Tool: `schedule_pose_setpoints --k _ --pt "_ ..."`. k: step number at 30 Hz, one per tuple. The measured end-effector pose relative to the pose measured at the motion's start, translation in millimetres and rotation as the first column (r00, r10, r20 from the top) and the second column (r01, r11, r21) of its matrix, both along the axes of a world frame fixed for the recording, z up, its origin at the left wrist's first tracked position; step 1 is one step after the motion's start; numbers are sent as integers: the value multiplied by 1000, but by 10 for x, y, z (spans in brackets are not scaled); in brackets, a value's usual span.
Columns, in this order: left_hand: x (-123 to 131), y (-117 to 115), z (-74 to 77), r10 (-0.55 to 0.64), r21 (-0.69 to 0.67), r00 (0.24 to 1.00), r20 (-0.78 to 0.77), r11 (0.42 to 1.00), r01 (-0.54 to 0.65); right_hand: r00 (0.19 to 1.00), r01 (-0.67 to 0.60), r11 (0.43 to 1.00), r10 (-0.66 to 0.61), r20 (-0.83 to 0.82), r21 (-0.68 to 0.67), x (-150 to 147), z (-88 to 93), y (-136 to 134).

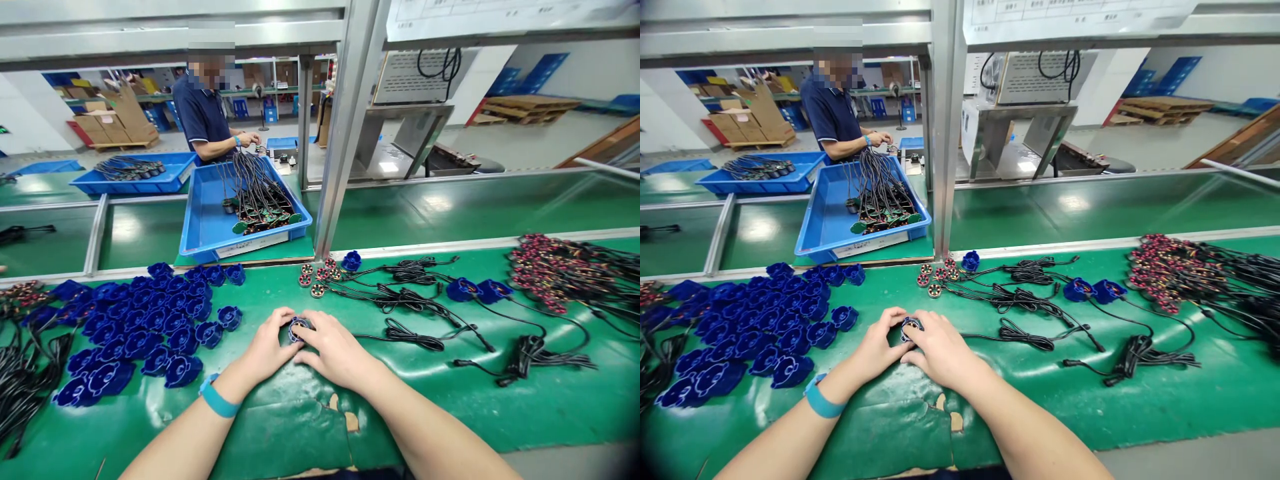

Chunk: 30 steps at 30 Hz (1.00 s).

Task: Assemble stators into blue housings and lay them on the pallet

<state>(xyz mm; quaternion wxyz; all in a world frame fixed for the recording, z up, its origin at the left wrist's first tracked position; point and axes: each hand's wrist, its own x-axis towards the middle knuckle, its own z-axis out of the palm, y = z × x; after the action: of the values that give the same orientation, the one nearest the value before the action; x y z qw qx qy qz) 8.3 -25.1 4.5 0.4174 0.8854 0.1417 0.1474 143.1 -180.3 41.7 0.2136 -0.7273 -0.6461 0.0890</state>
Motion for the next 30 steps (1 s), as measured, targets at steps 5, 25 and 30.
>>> schedule_pose_setpoints --k 5,25,30 --pt "-5 11 -25 -23 2 1000 8 1000 23 998 32 997 -28 50 -77 -63 5 49" --pt "-15 116 106 -117 394 992 54 915 86 903 197 978 -209 -375 -69 257 40 -47" --pt "-27 100 129 -88 381 984 156 924 23 870 147 988 -151 -468 -47 267 73 -60"
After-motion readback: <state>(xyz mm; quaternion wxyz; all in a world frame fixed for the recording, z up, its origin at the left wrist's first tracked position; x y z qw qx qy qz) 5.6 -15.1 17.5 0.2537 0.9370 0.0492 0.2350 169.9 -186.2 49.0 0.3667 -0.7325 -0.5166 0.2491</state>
